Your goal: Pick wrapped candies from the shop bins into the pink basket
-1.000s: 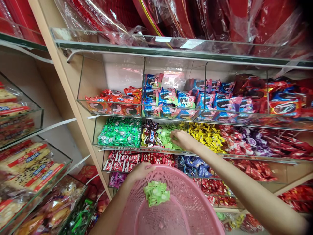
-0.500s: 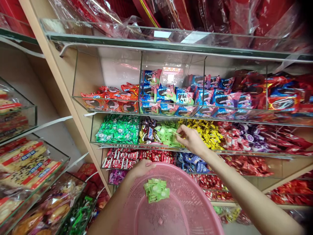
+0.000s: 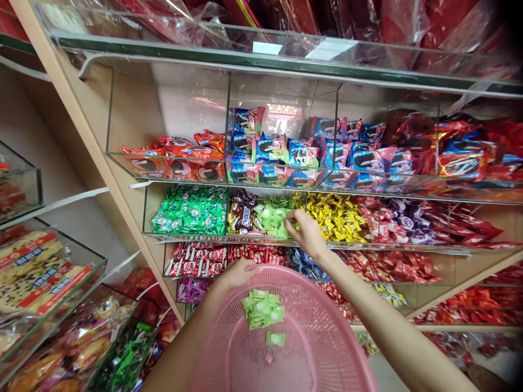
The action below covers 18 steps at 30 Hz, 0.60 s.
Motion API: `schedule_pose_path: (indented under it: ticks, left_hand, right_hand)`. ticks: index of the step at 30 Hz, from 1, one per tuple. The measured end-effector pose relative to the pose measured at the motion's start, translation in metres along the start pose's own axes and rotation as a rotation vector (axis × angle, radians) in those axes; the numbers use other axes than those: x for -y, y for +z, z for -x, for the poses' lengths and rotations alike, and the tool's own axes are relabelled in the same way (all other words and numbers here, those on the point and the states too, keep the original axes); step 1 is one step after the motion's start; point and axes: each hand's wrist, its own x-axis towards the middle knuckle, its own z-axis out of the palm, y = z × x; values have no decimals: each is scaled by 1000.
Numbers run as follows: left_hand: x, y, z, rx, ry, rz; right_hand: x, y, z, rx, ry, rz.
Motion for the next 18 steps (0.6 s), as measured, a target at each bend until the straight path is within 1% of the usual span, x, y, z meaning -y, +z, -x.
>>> schedule_pose_path:
  ticks: [3, 5, 7, 8, 9, 11, 14, 16, 18]
  left_hand:
    - [-3, -1, -1, -4, 23, -12]
    - [-4, -2, -1, -4, 31, -23]
    - [-4, -3, 0, -5, 33, -22]
    - [-4, -4, -1, -8, 29, -14]
    - [-3, -4, -1, -11, 22, -3]
    - [1, -4, -2, -22, 0, 24]
    - [6, -3, -4, -41, -19, 37]
    - [9, -2, -4, -51, -24, 20]
    - [12, -2, -3, -49, -32, -10]
  right_hand:
    - [10, -16, 9, -105, 1, -67]
    - [21, -26, 20, -146, -4, -110]
    - [33, -31, 35, -139, -1, -174]
    - [38, -31, 45, -111, 11, -217]
    - [43, -28, 55, -63, 35, -268]
    - [49, -15, 76, 82, 122, -373]
    - [49, 15, 104, 305, 280, -486]
    - [43, 36, 117, 379, 376, -523]
    - [36, 53, 126, 374, 459, -564]
